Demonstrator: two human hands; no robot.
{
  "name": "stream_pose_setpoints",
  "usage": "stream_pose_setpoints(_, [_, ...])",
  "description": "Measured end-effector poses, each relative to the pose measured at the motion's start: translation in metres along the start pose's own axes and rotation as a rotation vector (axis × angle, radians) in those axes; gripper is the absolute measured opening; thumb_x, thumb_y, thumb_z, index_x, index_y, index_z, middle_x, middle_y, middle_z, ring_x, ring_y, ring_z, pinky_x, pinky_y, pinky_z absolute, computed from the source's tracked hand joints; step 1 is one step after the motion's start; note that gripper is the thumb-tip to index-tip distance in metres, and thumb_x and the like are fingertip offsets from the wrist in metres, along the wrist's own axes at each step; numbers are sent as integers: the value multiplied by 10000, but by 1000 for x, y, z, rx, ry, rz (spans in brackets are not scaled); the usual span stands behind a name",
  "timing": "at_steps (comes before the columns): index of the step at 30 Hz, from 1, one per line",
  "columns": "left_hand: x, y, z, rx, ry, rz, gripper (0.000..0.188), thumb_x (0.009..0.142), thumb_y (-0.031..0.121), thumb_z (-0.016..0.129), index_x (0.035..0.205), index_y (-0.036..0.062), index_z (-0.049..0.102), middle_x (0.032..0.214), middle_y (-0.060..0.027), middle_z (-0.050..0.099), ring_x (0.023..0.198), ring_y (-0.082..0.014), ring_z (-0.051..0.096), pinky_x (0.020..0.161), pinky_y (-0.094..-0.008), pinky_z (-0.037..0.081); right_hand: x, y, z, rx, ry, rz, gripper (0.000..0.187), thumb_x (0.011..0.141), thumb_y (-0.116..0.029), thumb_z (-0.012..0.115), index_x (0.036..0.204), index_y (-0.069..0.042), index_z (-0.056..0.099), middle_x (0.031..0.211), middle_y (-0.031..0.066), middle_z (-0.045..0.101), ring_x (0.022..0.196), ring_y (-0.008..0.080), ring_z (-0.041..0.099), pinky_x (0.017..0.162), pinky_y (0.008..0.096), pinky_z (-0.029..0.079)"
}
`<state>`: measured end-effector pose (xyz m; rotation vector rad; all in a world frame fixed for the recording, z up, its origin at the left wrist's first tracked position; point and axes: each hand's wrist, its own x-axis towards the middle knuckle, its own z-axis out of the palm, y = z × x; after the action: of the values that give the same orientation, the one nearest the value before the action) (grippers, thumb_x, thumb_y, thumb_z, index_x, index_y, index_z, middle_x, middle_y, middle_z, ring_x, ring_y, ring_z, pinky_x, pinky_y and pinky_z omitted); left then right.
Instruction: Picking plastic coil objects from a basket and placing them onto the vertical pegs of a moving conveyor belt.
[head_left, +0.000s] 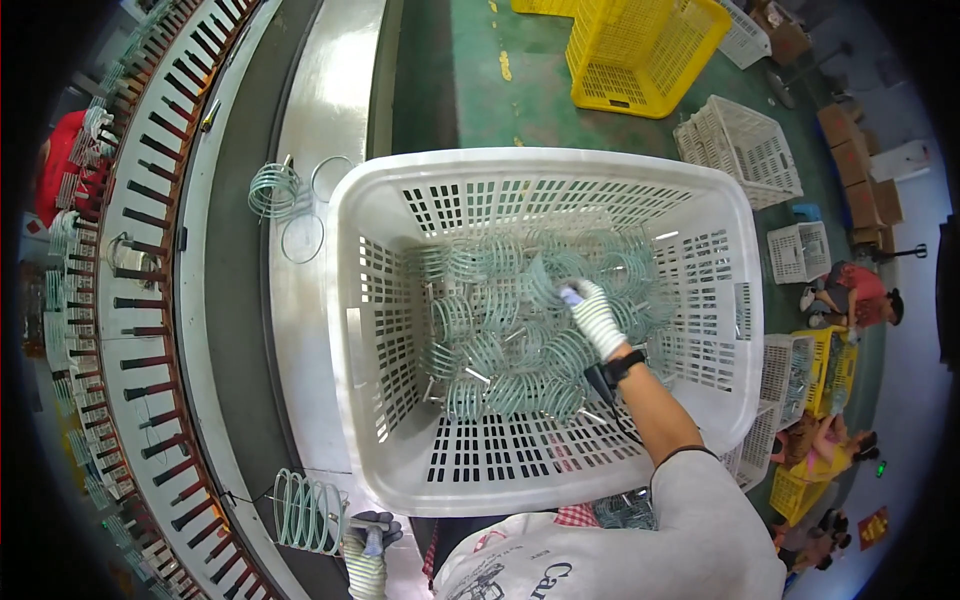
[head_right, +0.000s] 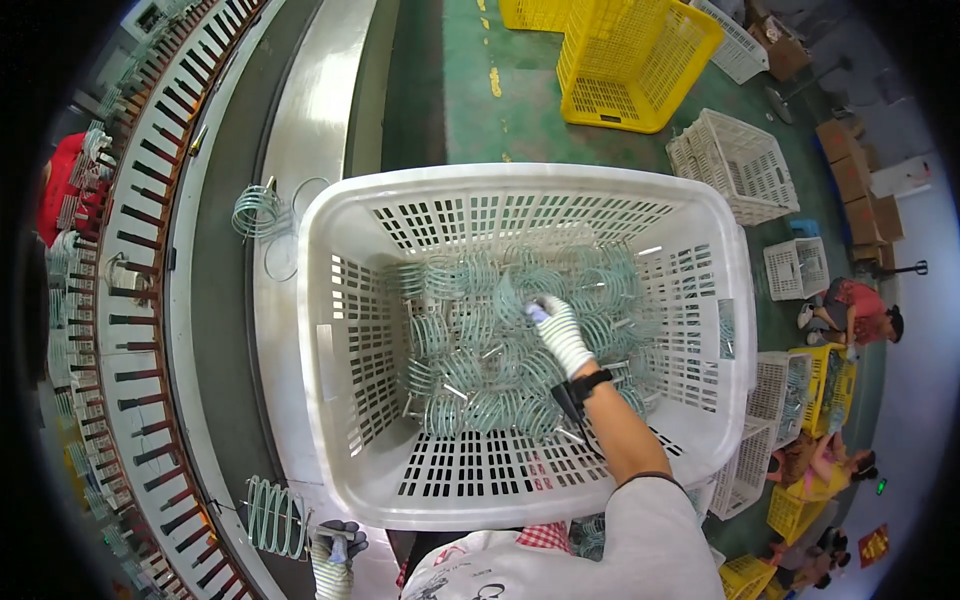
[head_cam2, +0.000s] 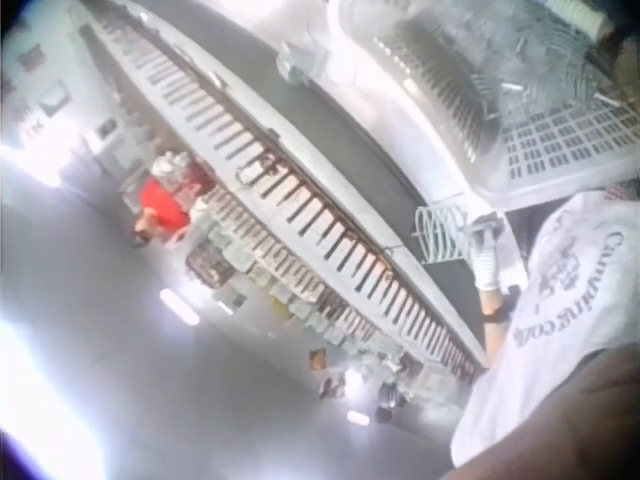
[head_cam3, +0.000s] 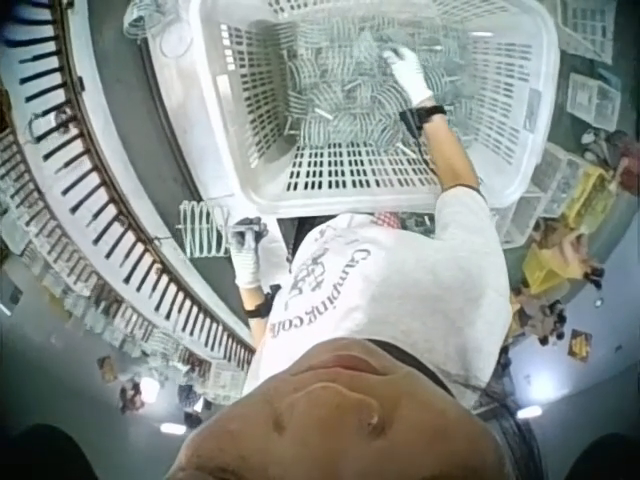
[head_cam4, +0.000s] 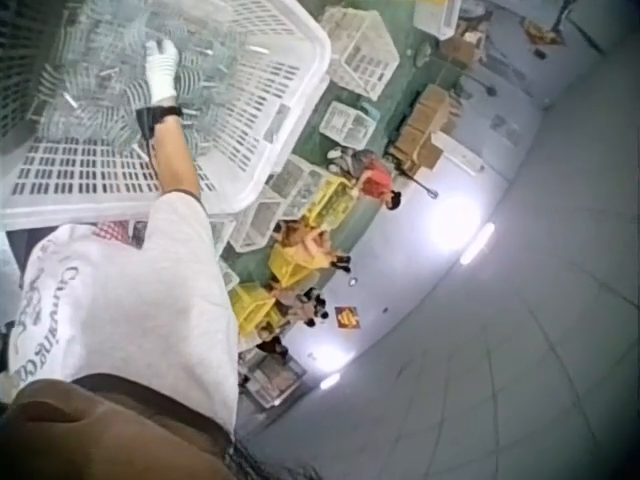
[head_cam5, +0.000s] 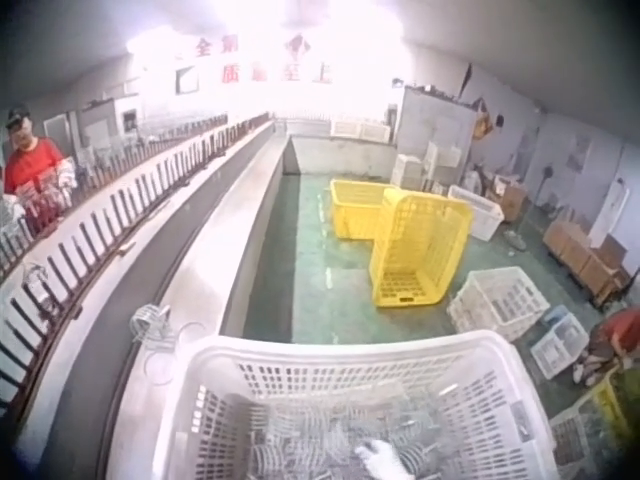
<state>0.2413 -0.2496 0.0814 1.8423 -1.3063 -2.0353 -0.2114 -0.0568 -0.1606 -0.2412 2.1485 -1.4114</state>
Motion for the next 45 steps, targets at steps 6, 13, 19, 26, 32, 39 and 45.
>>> stream_pose_setpoints(6, [1,20,-11,-16,-90,119,190,891,157,514,1046,57,470,943,-130,572,750,-183,617,651,-323,552,-53,-129,-21,488,-68,151,327,820,-315,609,987,-35,576,634,-26,522,485,57,448,449,205,362])
stream_pose_setpoints(13, [33,44,-47,-37,-161,383,25,886,49,472,906,51,487,1003,-113,545,863,-200,594,753,-334,526,-133,-209,12,699,-198,-34,306,809,-330,615,935,-60,546,640,-53,432,505,39,391,432,184,298])
stream_pose_setpoints(19, [93,111,-106,-19,38,714,88,887,73,486,959,53,533,936,-85,583,825,-165,596,696,-282,511,-211,-261,61,497,-133,29,314,787,-365,624,829,-82,494,619,-41,439,464,49,402,395,175,295])
stream_pose_setpoints(26, [178,165,-152,-4,374,1049,210,814,176,572,982,54,609,901,-118,640,762,-306,607,684,-398,468,-251,-249,84,487,-268,-34,273,808,-334,612,844,-87,504,587,-39,449,430,48,393,377,184,287])
stream_pose_setpoints(32, [195,179,-194,139,865,1073,316,811,201,567,1073,27,538,1068,-133,589,903,-274,578,794,-367,448,-267,-231,100,542,-205,-55,218,839,-243,591,968,-79,529,759,-45,531,501,20,397,422,149,310])
stream_pose_setpoints(39, [152,142,-275,259,1315,903,410,858,229,508,1185,-13,462,1056,-235,566,909,-368,556,783,-405,437,-281,-240,127,495,-294,-61,198,841,-247,583,939,-81,537,777,-39,529,548,17,406,448,144,323])
stream_pose_setpoints(45, [127,95,-322,199,1171,872,334,845,256,537,1049,-8,550,900,-210,624,782,-368,583,699,-395,447,-291,-242,149,437,-295,-65,259,802,-296,620,862,-67,514,567,-15,453,391,67,384,353,187,295])
